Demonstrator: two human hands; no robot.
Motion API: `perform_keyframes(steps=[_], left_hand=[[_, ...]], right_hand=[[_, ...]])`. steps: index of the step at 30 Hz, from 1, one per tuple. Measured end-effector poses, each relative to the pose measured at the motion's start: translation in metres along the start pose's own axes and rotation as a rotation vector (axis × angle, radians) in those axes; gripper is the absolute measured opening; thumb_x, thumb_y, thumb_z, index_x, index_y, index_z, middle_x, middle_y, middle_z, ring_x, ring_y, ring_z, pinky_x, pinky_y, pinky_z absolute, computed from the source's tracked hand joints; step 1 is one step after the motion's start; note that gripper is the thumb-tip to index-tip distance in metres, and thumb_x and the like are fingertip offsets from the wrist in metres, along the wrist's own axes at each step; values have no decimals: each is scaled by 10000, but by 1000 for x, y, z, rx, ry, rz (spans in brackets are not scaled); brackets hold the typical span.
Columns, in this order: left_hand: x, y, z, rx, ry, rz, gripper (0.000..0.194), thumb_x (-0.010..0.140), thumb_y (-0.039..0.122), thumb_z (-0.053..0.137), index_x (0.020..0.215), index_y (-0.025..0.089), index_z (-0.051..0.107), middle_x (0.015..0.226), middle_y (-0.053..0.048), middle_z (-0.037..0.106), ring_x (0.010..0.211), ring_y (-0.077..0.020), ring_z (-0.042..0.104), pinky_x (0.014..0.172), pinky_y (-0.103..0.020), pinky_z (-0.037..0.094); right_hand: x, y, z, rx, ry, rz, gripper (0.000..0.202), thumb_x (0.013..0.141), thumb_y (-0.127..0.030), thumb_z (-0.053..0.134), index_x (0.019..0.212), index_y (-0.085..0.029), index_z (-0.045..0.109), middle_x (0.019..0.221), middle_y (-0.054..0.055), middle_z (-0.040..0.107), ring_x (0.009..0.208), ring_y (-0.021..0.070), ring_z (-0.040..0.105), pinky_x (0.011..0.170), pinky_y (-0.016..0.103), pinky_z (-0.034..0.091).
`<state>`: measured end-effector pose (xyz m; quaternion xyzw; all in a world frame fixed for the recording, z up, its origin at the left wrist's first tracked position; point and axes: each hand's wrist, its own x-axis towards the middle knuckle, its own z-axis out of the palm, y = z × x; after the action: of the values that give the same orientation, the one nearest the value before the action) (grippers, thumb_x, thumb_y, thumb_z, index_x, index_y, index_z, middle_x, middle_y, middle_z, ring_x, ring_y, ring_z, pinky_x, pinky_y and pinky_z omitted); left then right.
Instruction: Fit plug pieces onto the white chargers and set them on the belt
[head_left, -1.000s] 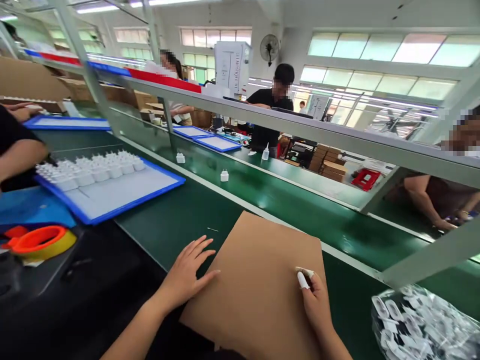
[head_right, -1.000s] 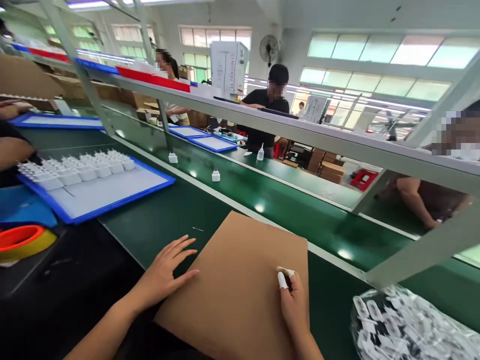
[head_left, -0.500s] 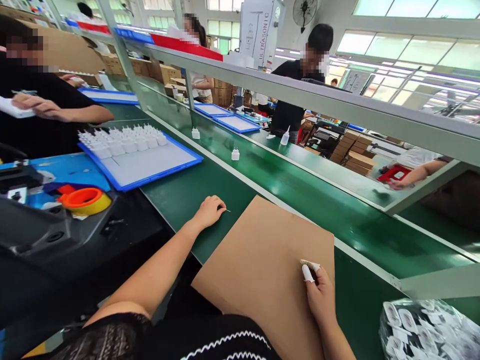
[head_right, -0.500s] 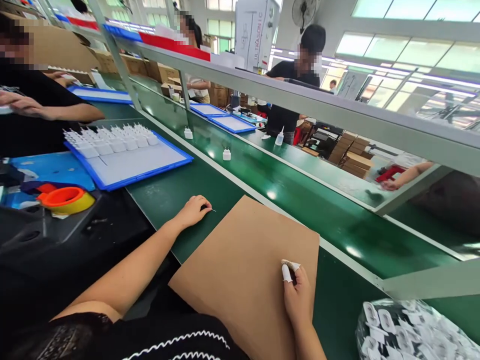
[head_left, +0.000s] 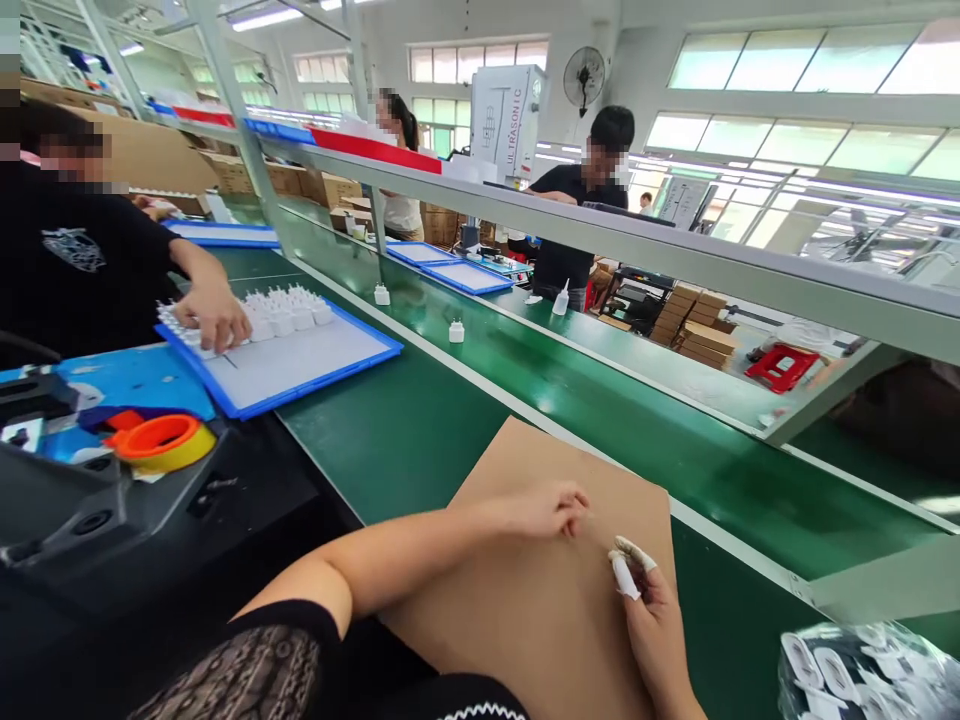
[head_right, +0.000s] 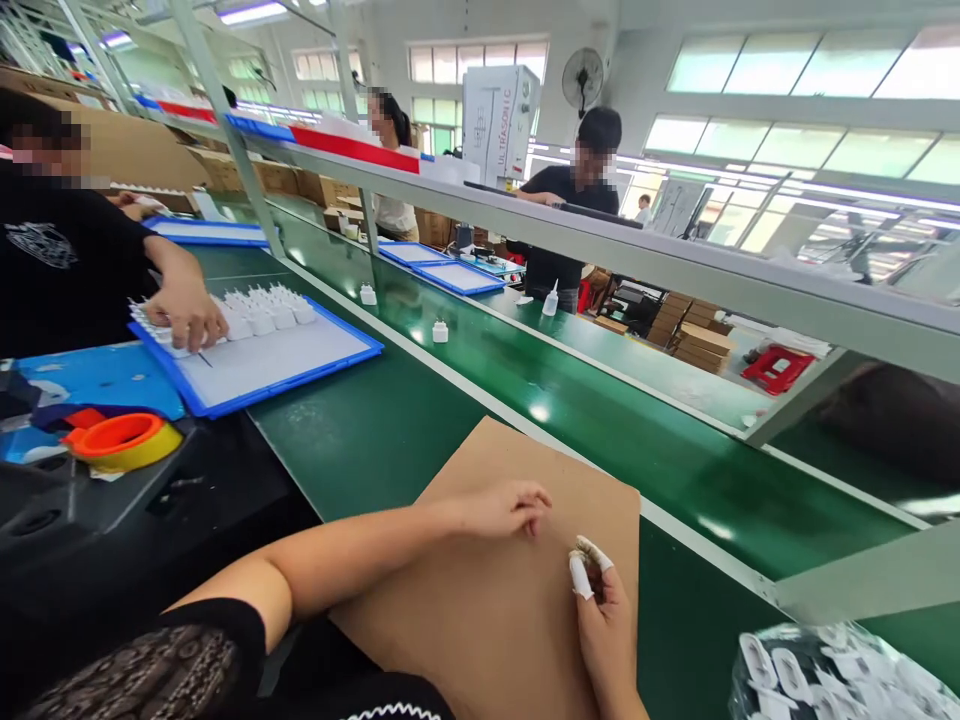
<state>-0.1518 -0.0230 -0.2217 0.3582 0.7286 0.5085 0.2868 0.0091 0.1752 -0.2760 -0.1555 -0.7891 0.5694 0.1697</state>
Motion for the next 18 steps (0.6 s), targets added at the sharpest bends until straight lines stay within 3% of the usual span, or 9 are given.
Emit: perform_keyframes(steps=[2,5,8,13,18], left_hand=[[8,-12,30,-83,-1,49,207,975,223,522,1110,150,660,853,-54,757,807,-156,700,782,-268,528],[9,-28,48,-88,18,110,134,942,255,586,990,162,670,824,-44,742,773,-158,677,776,-277,519],[3,-33,49,-86,6,132,196,941,359,598,975,175,656,809,-43,720,750,-173,658,754,-292,507],[-6,-31,45,33,-4,162,332,975,490,521,910,188,644,820,-59,688,770,-200,615,740,-306,474],[-6,-44,48,68,-48,204,470,954,635,521,889,198,683,831,-77,701,794,-227,629,751,-314,493]], right_hand=[[2,2,-1,47,-4,15,548,839,-597,723,1246,-230,705,1229,102,745,1161,307,692,999,404,564],[4,0,-1,17,-35,-28,439,829,-572,741,1083,-214,756,1131,117,763,1081,314,710,965,409,573],[0,-8,6,30,-47,-88,336,855,-530,718,970,-216,751,1018,114,762,964,304,718,889,413,579],[-7,-15,23,109,84,-88,239,805,-432,761,879,-223,672,835,52,696,772,238,656,728,355,534],[-12,-18,25,231,84,-34,284,743,-378,811,842,-217,599,808,18,663,741,194,607,725,325,477]])
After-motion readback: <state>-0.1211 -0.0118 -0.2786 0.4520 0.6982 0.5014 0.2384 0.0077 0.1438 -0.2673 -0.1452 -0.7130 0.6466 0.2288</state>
